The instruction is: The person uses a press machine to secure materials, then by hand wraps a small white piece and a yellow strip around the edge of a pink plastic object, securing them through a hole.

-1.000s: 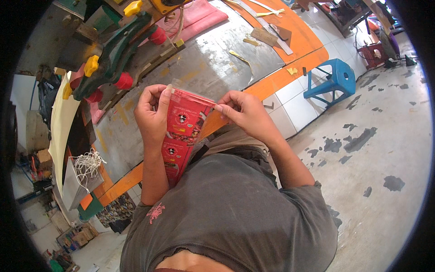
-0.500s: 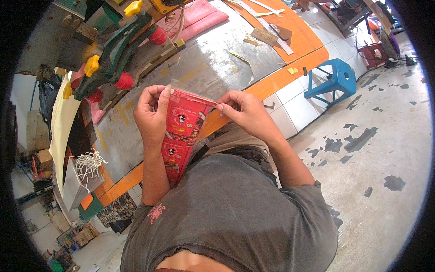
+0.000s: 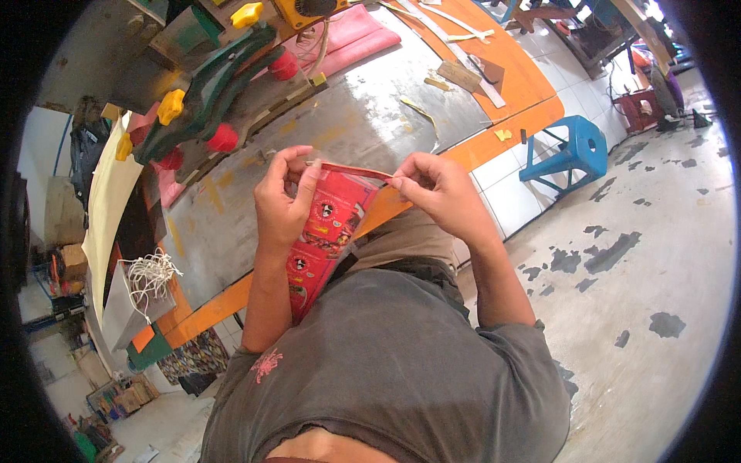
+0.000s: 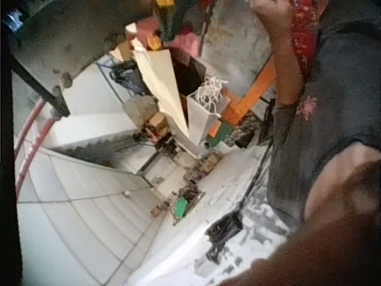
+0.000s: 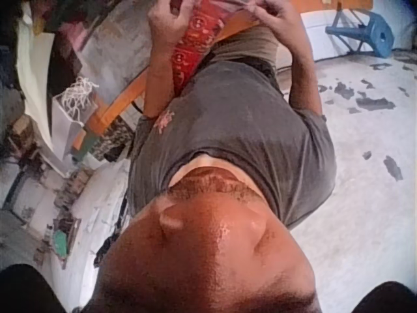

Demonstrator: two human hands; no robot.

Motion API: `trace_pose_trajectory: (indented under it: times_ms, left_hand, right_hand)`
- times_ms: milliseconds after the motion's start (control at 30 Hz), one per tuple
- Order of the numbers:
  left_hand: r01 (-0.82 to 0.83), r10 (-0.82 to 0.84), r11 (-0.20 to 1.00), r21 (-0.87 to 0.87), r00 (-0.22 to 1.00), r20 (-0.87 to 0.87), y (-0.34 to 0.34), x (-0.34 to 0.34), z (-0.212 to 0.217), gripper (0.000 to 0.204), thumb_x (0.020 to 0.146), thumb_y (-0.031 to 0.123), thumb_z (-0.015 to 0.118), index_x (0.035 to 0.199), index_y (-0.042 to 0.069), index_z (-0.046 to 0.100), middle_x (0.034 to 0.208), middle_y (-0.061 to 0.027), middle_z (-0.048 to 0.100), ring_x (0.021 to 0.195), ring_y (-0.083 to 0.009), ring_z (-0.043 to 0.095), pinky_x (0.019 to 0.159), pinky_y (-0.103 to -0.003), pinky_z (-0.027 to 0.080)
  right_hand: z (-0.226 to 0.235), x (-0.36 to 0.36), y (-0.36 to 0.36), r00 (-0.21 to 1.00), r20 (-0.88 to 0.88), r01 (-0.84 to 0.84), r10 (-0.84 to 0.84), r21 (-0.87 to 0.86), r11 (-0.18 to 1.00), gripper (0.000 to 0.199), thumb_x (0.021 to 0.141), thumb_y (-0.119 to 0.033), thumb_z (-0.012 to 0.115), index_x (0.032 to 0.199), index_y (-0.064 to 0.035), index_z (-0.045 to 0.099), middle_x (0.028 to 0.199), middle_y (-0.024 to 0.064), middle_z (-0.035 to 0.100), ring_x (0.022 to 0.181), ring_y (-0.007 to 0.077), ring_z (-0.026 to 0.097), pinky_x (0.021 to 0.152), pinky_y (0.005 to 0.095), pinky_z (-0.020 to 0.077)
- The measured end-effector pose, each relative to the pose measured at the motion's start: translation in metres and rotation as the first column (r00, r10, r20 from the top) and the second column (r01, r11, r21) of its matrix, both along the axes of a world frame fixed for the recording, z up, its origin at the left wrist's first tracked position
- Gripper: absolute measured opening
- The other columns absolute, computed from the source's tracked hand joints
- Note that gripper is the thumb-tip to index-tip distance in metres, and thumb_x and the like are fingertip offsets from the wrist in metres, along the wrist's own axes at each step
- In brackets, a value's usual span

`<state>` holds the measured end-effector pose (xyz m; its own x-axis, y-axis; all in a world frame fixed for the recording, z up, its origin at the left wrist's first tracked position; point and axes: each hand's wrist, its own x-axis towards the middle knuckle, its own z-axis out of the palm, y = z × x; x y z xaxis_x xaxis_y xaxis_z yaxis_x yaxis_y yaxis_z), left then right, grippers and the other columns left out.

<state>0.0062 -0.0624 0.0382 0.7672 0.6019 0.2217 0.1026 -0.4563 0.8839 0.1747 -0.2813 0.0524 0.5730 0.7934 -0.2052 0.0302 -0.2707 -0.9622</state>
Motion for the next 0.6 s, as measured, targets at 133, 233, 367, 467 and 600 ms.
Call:
trace_pose_trajectory:
  times_ms: [133, 233, 367, 467, 600]
  left_hand:
    - [0.117, -0.116, 0.99, -0.078, 0.993, 0.024, 0.0, -0.003, 0.003, 0.046, 0.097, 0.005, 0.075, 0.14, 0.005, 0.06, 0.094, -0.0015, 0.065, 0.085, -0.0102, 0.062, 0.076, -0.026, 0.05]
    - [0.166, -0.166, 0.986, -0.026, 0.986, 0.021, 0.003, -0.002, -0.008, 0.055, 0.093, 0.005, 0.077, 0.144, 0.005, 0.057, 0.095, -0.0044, 0.061, 0.082, -0.0148, 0.06, 0.078, -0.029, 0.052]
    - [0.186, -0.187, 0.975, -0.124, 0.982, 0.004, 0.001, -0.002, -0.006, 0.058, 0.094, 0.004, 0.077, 0.147, 0.005, 0.054, 0.096, -0.0053, 0.06, 0.083, -0.0146, 0.059, 0.079, -0.029, 0.052]
    - [0.186, -0.185, 0.962, -0.202, 0.982, 0.02, 0.003, -0.002, -0.008, 0.056, 0.096, 0.003, 0.075, 0.147, 0.004, 0.053, 0.1, -0.0019, 0.059, 0.085, -0.0089, 0.056, 0.076, -0.026, 0.047]
    - [0.146, -0.152, 0.979, -0.145, 0.988, -0.035, 0.003, -0.002, 0.003, 0.052, 0.095, 0.002, 0.074, 0.144, 0.003, 0.056, 0.107, -0.0056, 0.063, 0.09, -0.0123, 0.058, 0.08, -0.028, 0.049]
  right_hand:
    - [0.003, 0.011, -0.003, 0.992, -0.118, -0.035, 0.038, 0.021, 0.999, 0.016, 0.101, -0.018, 0.075, 0.098, -0.0036, 0.07, 0.077, -0.0049, 0.061, 0.069, 0.0029, 0.056, 0.062, 0.0218, 0.0443]
    - [0.015, 0.016, -0.006, 0.991, -0.116, -0.071, 0.068, -0.019, 0.997, 0.018, 0.099, -0.02, 0.076, 0.094, -0.0052, 0.067, 0.076, -0.0055, 0.06, 0.068, 0.0027, 0.054, 0.06, 0.0212, 0.0408]
    - [0.018, 0.019, -0.008, 0.987, -0.121, -0.104, 0.101, -0.017, 0.994, 0.018, 0.099, -0.02, 0.075, 0.092, -0.0063, 0.065, 0.076, -0.0055, 0.059, 0.068, 0.0027, 0.053, 0.061, 0.021, 0.0395]
    - [0.024, 0.02, -0.012, 0.992, -0.104, -0.071, 0.073, 0.02, 0.997, 0.019, 0.1, -0.02, 0.075, 0.092, -0.0054, 0.066, 0.078, -0.0065, 0.058, 0.07, 0.0018, 0.051, 0.062, 0.0213, 0.0399]
    - [0.037, 0.023, -0.018, 0.998, -0.06, -0.006, 0.01, 0.074, 0.997, 0.018, 0.101, -0.018, 0.074, 0.093, -0.0038, 0.067, 0.08, -0.006, 0.06, 0.072, 0.0022, 0.052, 0.064, 0.0217, 0.0424]
